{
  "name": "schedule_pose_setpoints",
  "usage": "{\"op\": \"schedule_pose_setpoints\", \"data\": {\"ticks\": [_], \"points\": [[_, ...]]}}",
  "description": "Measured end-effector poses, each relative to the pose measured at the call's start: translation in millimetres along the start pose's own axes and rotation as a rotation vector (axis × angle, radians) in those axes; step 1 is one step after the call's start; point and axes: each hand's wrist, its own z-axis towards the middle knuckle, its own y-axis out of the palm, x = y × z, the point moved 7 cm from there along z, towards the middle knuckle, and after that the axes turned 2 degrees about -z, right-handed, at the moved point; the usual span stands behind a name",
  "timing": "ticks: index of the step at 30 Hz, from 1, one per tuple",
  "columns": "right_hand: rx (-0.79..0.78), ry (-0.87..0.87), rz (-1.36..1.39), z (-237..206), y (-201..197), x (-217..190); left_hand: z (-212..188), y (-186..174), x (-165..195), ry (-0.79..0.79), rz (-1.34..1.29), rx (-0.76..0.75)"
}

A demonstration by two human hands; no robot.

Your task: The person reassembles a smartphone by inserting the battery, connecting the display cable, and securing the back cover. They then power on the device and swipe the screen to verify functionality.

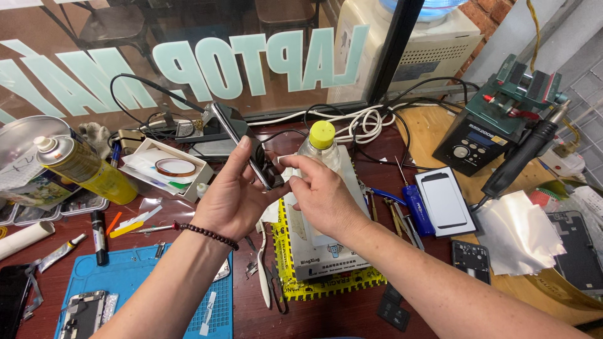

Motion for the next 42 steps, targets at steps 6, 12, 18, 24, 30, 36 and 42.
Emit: {"op": "schedule_pose_setpoints", "data": {"ticks": [6, 12, 18, 24, 30, 36, 42], "points": [[-0.015, 0.008, 0.024, 2.2, 3.4, 2.3, 2.3, -2.3, -0.2, 0.0, -0.017, 0.002], [-0.002, -0.021, 0.03, 1.0, 1.6, -0.3, 4.5, -0.6, -0.9, -0.002, -0.028, -0.024], [-0.008, -0.033, 0.03, -0.3, 1.8, -0.2, 3.5, -0.2, -1.8, 0.001, -0.007, -0.027], [-0.02, -0.045, 0.018, -0.5, 4.1, -2.0, 2.9, 0.8, -1.4, 0.0, -0.014, -0.024], [-0.019, -0.008, 0.055, -2.6, 4.0, -3.4, 3.5, -2.7, -1.9, -0.005, 0.017, -0.02], [-0.009, -0.185, 0.066, -9.9, 1.6, -10.1, 5.4, 1.9, -0.6, 0.031, -0.021, -0.164], [-0.041, -0.221, 0.053, -11.2, 2.7, -11.3, 2.0, -1.2, -0.4, 0.004, 0.024, -0.018]]}}
